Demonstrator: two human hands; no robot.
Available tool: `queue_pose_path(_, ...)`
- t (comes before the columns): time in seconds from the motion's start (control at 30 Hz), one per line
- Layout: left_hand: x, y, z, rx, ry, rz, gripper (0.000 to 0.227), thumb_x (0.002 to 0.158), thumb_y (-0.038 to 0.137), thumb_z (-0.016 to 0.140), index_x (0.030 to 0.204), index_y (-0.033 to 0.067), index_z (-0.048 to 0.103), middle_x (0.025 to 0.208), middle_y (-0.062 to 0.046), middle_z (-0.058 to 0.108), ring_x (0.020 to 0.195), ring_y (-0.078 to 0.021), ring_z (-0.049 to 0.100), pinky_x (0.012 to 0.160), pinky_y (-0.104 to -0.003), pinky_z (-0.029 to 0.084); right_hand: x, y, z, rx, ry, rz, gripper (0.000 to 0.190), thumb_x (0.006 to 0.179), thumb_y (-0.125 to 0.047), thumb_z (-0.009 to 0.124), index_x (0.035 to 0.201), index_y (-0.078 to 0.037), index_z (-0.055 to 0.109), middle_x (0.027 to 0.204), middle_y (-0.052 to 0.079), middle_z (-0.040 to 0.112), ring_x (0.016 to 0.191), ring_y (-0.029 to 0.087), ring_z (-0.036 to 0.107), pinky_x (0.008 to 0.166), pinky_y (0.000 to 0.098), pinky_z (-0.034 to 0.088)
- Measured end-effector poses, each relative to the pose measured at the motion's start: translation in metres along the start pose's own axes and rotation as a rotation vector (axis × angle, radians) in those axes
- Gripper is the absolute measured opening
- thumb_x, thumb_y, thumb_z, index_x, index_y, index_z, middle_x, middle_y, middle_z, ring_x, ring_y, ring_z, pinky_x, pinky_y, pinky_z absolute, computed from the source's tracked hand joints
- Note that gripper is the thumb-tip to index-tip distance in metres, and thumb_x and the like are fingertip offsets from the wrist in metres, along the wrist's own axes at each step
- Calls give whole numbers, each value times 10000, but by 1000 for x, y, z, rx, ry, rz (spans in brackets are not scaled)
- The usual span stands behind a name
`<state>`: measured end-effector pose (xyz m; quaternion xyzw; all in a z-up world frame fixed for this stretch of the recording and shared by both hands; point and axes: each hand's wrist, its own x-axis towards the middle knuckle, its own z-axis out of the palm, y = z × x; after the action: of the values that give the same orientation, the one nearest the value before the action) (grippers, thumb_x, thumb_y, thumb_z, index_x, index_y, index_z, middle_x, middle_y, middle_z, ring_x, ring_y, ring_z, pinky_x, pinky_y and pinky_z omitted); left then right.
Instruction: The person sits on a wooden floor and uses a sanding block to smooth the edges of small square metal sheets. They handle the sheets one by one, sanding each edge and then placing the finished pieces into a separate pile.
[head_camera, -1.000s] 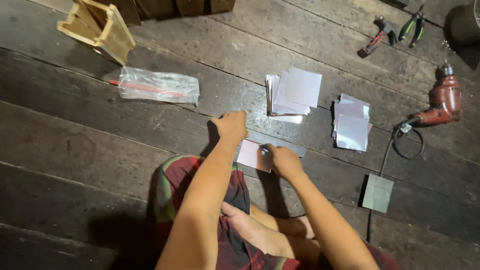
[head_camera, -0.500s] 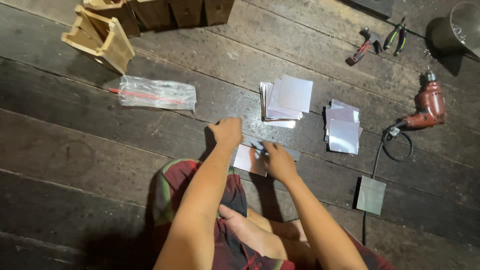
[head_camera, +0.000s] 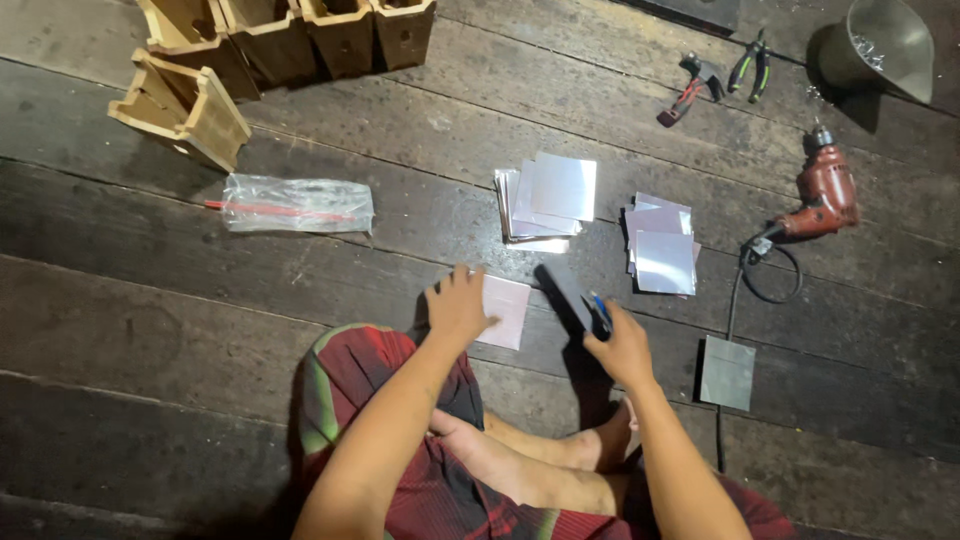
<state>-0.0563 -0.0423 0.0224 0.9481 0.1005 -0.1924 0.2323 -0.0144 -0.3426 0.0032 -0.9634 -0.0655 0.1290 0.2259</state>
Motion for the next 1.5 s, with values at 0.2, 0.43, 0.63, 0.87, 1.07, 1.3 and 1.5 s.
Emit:
queue_pose_path(0.2,-9,32,10,-17,-139,-96,1188,705,146,956,1637,205,220,1601,-272,207,1294,-555,460,939,-634,521,-15,40,35,47,32,168,604,811,-266,766,1351,-35,626,1166,262,692,1135,452,676,939,532,569)
queue_pose_path(0.43,-8,25,2,-193,-109,-181,1310,593,81,1007,1631,216,220,1506,-263,272,1237,-573,536,951,-679,523,-26,28,48,-21,82,196,553,825,-215,760,1351,-119,618,1181,185,603,1116,429,680,911,502,596)
queue_pose_path(0.63,-23,27,-17,-313,-113,-146,1328,596,5,982,1642,178,183,1459,-342,340,1218,-611,559,953,-674,543,-41,-31,65,194,42,65,550,842,-135,768,1346,26,617,1234,305,645,1201,476,631,1026,532,510)
queue_pose_path(0.87,-24,25,-3,-430,-84,24,863,831,224,837,1558,139,379,1317,-331,630,1272,-499,600,1008,-591,523,-56,-33,77,840,-50,296,711,900,-284,785,1497,-99,446,1096,139,667,906,266,615,712,354,491)
queue_pose_path(1.07,-24,93,42,-844,-128,137,857,776,220,864,1479,80,395,1379,-387,559,1348,-569,489,1117,-618,431,-53,53,48,977,16,352,682,828,-130,822,1442,-41,539,1230,252,649,1071,369,626,860,451,545)
queue_pose_path(1.3,-5,165,11,-653,-106,215,954,814,338,816,1590,89,320,1481,-243,546,1355,-466,528,1076,-595,485,-85,177,-59,965,555,707,543,892,-49,732,1396,-92,534,838,98,576,552,199,600,395,301,543)
queue_pose_path(1.5,138,131,28,-444,323,-35,827,810,411,810,1502,203,409,1516,-128,424,1311,-452,450,1062,-563,407,-109,246,-69,184,518,1034,795,767,-363,796,1466,-126,499,1255,353,458,1114,573,572,1035,513,447)
